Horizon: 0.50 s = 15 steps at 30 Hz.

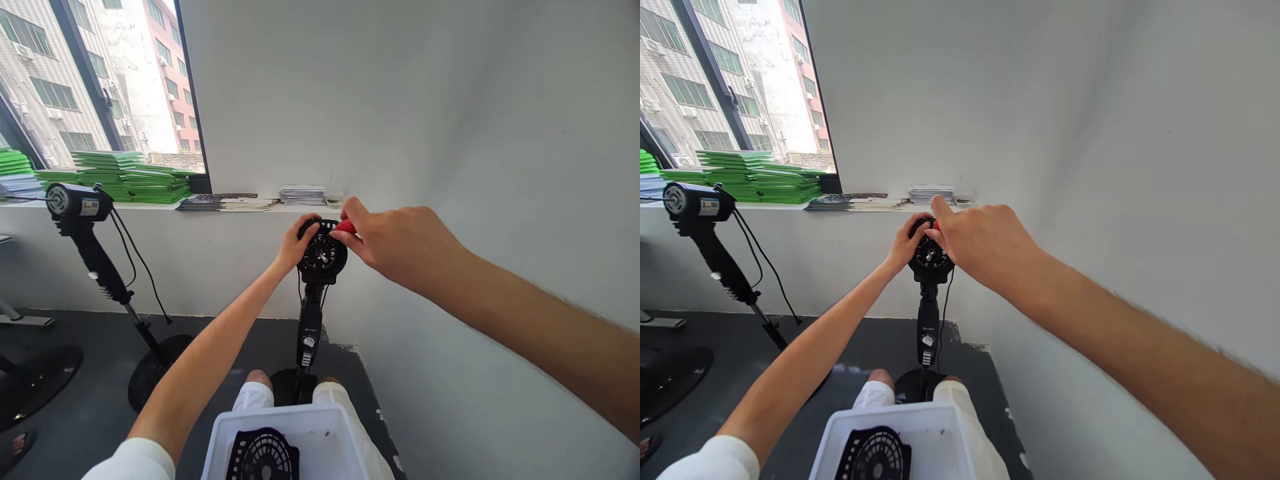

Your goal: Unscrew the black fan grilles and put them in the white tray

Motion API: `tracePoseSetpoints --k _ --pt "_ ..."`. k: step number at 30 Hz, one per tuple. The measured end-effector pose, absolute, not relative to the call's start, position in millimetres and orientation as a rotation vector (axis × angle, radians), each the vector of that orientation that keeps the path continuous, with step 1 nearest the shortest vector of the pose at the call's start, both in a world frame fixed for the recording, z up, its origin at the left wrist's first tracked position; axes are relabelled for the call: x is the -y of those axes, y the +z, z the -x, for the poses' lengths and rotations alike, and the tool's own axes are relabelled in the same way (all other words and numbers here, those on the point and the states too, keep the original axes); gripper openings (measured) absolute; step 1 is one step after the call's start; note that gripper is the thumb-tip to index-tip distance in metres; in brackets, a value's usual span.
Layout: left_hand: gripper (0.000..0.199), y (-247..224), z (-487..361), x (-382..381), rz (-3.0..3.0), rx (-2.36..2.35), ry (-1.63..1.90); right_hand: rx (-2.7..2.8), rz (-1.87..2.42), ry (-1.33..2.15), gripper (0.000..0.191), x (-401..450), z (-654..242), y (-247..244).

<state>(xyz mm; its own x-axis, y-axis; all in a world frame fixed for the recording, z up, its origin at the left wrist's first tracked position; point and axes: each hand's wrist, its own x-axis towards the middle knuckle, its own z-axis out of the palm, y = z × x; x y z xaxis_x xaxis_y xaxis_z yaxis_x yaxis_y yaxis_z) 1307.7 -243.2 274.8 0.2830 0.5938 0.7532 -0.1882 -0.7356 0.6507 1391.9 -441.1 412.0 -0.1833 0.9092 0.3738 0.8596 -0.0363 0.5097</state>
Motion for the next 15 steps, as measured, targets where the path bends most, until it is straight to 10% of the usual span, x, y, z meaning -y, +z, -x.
tracePoseSetpoints --k 15 --pt "0.057 217 -1266 271 -1.738 -0.467 1.545 -2.582 -2.322 0.801 0.05 479 -1460 336"
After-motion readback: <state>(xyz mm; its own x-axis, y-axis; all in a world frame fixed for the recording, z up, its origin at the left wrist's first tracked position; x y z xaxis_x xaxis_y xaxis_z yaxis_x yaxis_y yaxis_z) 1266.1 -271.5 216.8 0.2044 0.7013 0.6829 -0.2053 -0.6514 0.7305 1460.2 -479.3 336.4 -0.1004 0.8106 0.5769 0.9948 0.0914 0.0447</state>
